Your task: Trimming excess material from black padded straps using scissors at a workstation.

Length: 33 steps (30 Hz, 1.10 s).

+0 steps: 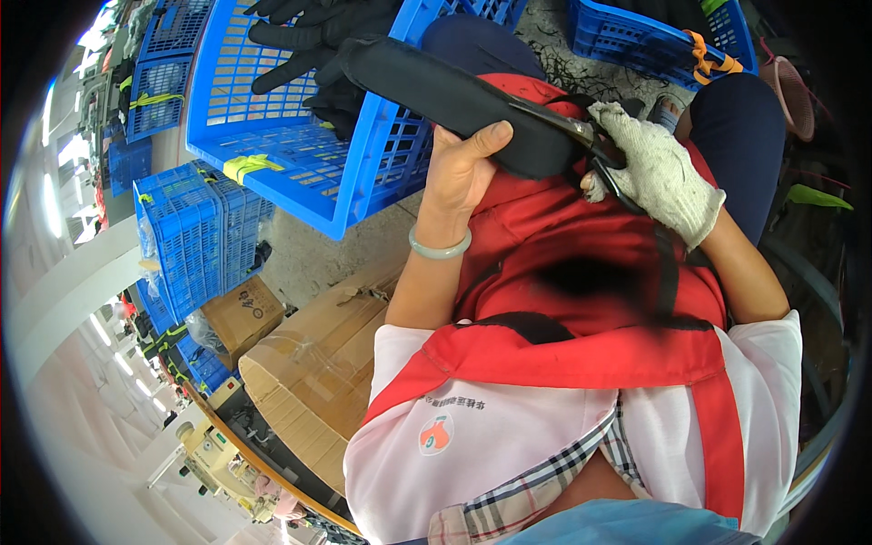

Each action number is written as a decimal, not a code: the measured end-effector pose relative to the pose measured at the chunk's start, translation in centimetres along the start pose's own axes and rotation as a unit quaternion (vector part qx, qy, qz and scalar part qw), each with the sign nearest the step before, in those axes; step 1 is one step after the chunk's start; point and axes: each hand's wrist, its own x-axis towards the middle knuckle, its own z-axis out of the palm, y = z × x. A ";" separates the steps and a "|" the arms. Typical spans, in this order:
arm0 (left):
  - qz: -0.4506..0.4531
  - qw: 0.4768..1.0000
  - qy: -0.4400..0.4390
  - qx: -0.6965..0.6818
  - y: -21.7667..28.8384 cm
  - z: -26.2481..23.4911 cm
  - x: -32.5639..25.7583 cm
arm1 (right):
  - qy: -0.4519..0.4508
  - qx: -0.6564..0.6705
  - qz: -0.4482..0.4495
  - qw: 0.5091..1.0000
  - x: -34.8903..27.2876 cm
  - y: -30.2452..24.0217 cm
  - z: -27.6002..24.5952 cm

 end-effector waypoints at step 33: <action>0.086 0.989 0.036 0.111 2.0 1.1 -0.8 | -0.006 0.109 -0.010 0.994 1.8 -0.5 0.8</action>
